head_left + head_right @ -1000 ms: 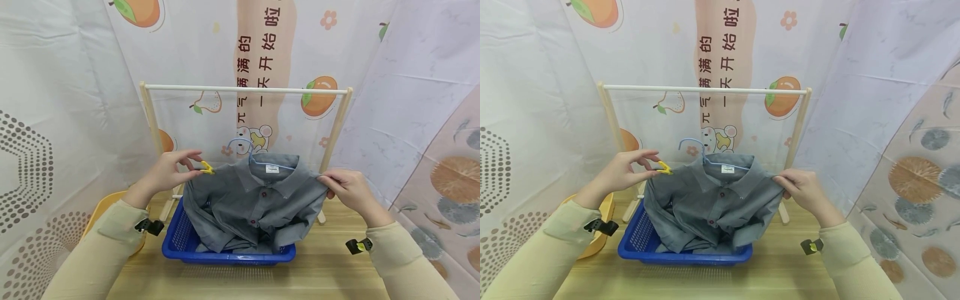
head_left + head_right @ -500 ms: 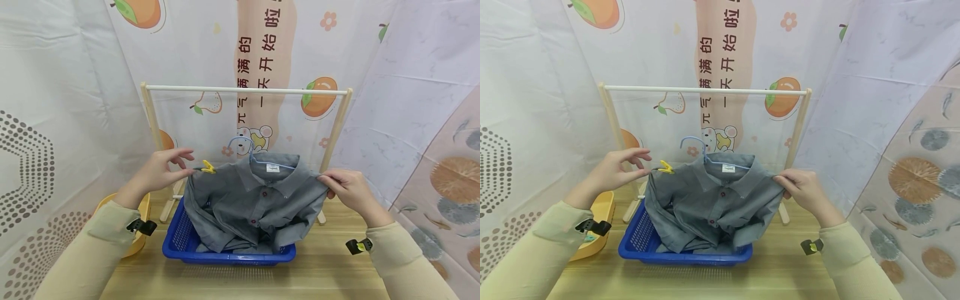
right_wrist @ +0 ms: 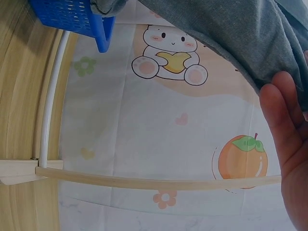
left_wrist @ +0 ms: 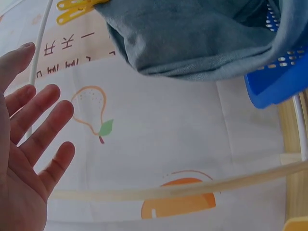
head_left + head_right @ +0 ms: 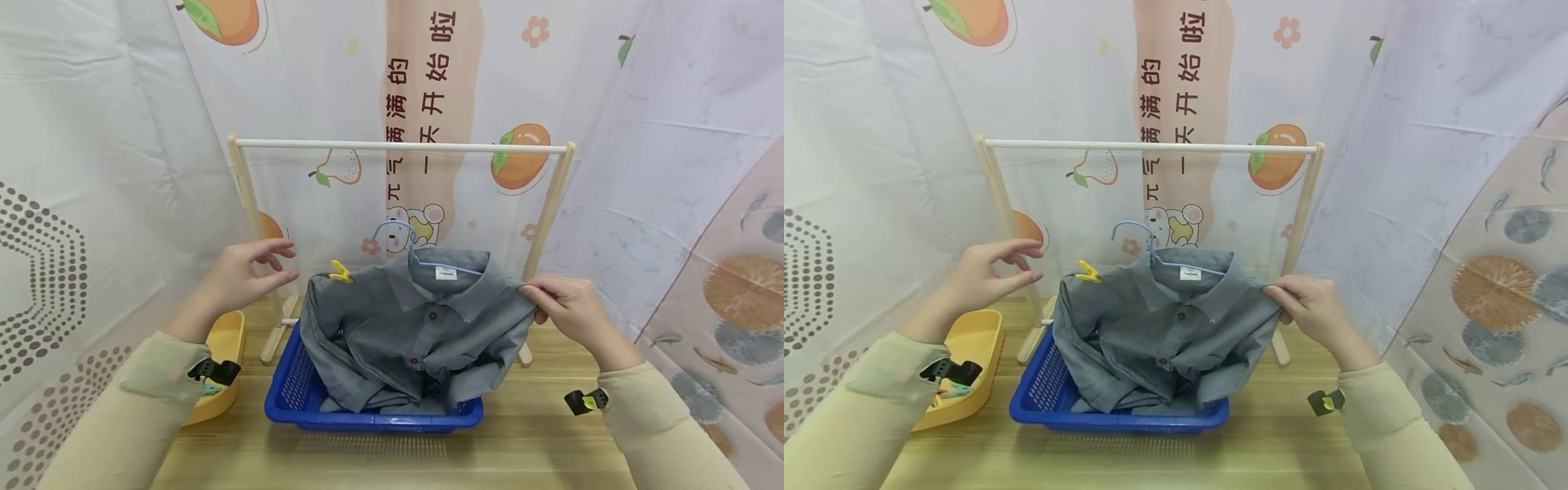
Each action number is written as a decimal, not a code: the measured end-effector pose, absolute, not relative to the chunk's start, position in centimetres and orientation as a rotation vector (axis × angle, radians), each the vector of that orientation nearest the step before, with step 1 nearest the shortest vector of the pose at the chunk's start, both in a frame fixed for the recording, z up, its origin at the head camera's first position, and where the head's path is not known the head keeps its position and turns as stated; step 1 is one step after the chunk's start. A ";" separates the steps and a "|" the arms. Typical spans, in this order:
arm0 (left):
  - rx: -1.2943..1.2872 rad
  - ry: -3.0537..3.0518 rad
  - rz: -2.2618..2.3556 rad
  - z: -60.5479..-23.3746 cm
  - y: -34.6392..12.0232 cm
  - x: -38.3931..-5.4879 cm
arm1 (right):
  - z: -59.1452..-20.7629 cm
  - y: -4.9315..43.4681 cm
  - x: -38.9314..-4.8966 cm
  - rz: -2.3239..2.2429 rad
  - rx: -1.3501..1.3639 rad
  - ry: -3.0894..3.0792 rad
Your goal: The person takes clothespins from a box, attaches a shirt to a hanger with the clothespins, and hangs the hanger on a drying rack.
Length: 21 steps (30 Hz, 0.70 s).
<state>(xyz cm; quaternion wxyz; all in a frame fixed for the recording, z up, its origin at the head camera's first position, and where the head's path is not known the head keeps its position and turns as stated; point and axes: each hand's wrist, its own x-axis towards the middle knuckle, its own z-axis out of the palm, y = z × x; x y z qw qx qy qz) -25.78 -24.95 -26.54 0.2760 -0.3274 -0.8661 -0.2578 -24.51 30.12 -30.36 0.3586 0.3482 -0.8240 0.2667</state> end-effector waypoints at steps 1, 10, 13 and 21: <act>-0.871 -2.324 -0.691 -26.6 -25.2 -25.8 | -30.3 30.1 -24.5 0.686 0.899 -2.126; -0.787 -2.315 -0.665 -27.0 -26.7 -25.7 | -30.4 30.2 -24.7 0.688 0.891 -2.137; -0.778 -2.301 -0.686 -27.1 -27.1 -25.6 | -30.5 30.2 -24.7 0.689 0.888 -2.139; -0.758 -2.296 -0.684 -27.5 -28.2 -25.5 | -30.5 30.3 -24.8 0.692 0.886 -2.138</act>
